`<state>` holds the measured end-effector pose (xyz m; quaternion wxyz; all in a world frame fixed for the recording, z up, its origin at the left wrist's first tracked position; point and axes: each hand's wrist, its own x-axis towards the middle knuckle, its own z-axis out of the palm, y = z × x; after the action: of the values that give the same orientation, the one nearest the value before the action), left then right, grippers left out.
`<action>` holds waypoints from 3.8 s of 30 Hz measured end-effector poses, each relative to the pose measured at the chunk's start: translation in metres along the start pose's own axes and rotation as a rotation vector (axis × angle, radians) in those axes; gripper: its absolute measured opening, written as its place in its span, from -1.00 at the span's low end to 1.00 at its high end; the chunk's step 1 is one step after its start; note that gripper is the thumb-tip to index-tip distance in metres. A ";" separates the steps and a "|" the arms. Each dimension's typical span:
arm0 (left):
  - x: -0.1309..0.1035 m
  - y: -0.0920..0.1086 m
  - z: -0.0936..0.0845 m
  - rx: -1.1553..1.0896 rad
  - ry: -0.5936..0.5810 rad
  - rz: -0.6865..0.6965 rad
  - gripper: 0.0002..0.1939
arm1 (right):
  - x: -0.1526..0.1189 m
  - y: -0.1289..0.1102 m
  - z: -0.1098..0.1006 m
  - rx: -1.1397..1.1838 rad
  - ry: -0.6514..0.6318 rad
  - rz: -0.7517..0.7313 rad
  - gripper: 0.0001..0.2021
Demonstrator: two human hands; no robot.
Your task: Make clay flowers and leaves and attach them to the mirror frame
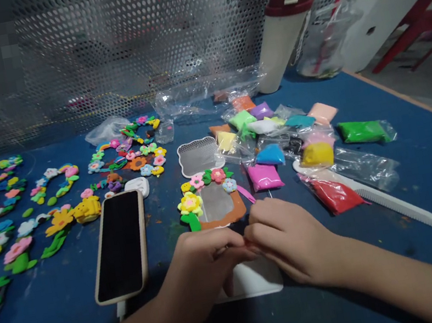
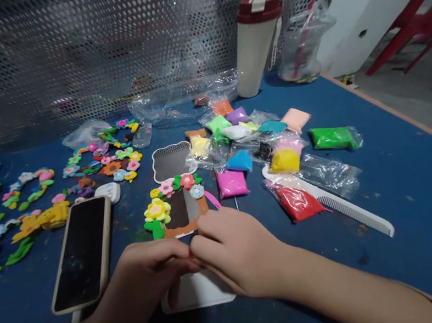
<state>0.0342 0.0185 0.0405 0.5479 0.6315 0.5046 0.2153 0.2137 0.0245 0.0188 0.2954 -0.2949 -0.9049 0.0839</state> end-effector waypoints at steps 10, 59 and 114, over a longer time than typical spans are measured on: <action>0.008 0.016 -0.004 -0.200 -0.106 -0.301 -0.78 | 0.005 0.000 0.000 0.408 -0.020 0.478 -0.78; 0.004 0.008 -0.001 -0.066 -0.058 -0.004 -0.77 | 0.002 -0.003 -0.006 0.303 -0.022 0.206 -0.75; 0.000 0.009 -0.005 -0.250 -0.074 -0.039 -0.73 | 0.000 0.000 0.003 1.423 0.024 0.760 -0.80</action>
<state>0.0341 0.0221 0.0505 0.6445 0.5560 0.4654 0.2426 0.2124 0.0246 0.0162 0.3733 -0.3246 -0.4693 0.7314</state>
